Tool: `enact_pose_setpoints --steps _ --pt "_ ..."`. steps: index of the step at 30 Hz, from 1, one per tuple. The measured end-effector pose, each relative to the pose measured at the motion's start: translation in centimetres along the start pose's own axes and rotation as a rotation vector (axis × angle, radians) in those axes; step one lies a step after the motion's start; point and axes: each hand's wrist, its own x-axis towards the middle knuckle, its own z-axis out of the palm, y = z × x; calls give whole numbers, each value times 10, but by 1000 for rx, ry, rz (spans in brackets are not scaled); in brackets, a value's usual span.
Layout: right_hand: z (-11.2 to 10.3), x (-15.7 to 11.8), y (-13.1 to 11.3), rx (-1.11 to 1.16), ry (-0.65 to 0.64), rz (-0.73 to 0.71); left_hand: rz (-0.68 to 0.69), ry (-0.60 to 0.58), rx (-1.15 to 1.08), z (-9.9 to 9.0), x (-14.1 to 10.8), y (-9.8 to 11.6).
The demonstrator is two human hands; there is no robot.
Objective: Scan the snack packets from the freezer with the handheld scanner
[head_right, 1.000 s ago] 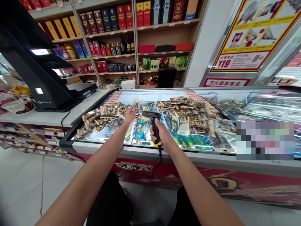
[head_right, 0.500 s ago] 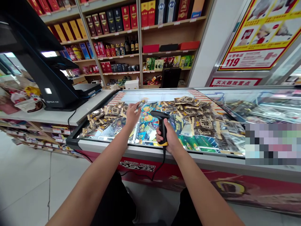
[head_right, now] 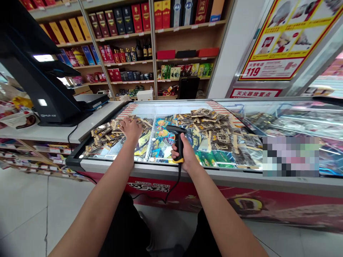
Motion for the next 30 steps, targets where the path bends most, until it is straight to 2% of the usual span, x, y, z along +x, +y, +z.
enact_pose_setpoints --steps 5,8,11,15,19,22,24,27,30 --pt "-9 -13 -12 49 -93 -64 66 1 -13 -3 -6 5" --pt "-32 -30 -30 66 -81 -123 132 -24 -41 -8 -14 14" --pt "-62 -55 -51 45 -11 -214 300 -79 -102 -13 -28 32" --pt "-99 -92 -74 -33 101 -350 628 -262 -187 -11 -51 75" --pt "-125 -115 -87 -87 193 -476 900 -473 -318 2 -79 140" --pt "-135 -119 -93 -78 260 -542 1026 -499 -399 14 -101 186" --pt "-137 -118 -94 -54 278 -559 1104 -493 -405 22 -113 208" --pt "-137 -114 -95 -31 268 -544 1196 -495 -380 33 -124 226" --pt "-137 -114 -94 -4 258 -521 1200 -467 -365 37 -128 231"
